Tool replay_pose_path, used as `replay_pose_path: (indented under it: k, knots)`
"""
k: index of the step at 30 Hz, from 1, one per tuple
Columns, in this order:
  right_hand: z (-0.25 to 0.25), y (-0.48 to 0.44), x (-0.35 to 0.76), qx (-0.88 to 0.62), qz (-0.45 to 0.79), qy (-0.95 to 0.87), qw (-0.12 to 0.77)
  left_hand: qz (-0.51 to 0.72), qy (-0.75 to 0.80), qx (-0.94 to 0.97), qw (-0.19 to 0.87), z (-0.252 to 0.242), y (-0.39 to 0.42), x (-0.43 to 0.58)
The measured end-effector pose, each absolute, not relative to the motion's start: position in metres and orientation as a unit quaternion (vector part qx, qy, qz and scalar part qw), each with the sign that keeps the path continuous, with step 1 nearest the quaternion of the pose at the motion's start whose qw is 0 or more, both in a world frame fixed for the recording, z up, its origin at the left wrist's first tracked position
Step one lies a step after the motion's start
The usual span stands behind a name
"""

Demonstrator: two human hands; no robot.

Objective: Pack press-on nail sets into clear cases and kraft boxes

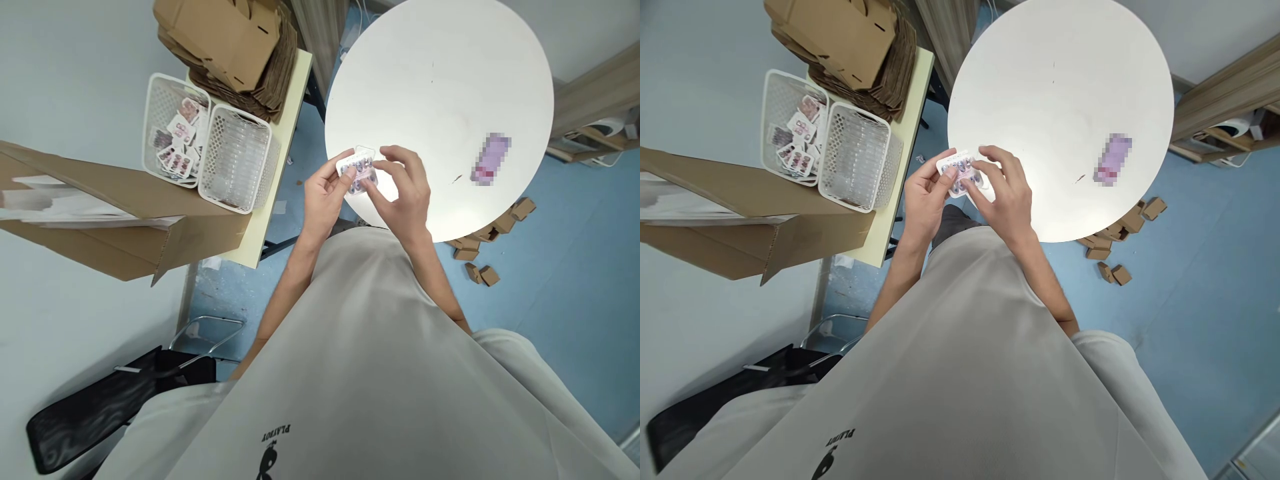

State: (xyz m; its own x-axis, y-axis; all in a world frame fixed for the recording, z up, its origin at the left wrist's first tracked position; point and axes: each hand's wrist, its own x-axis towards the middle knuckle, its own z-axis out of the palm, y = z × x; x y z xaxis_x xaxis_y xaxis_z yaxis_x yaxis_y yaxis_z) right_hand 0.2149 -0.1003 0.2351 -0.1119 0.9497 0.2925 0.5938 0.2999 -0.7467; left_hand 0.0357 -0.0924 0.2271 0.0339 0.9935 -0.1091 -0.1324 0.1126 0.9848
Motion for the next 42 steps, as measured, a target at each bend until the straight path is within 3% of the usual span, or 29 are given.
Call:
replay_pose_path:
  k: [7,14,18,23,32,38,42]
  knots:
    - [0.232,-0.105,0.205,-0.526,0.286,-0.696,0.397,0.508,0.462,0.393,0.612,0.239,-0.099,0.046]
    - [0.224,-0.099,0.207,-0.483,0.501,-0.552,0.459,0.514,0.485,0.419,0.570,0.214,-0.095,0.038]
    - [0.218,-0.098,0.209,-0.478,0.565,-0.484,0.467,0.523,0.502,0.398,0.562,0.209,-0.095,0.033]
    - [0.212,-0.097,0.209,-0.507,0.520,-0.511,0.461,0.514,0.504,0.391,0.574,0.212,-0.097,0.031]
    - [0.220,-0.104,0.201,-0.565,0.260,-0.663,0.417,0.533,0.512,0.390,0.550,0.209,-0.096,0.038]
    - [0.217,-0.104,0.201,-0.553,0.307,-0.651,0.420,0.538,0.496,0.407,0.546,0.220,-0.099,0.041]
    - [0.216,-0.099,0.203,-0.504,0.439,-0.598,0.441,0.532,0.509,0.408,0.540,0.222,-0.098,0.041]
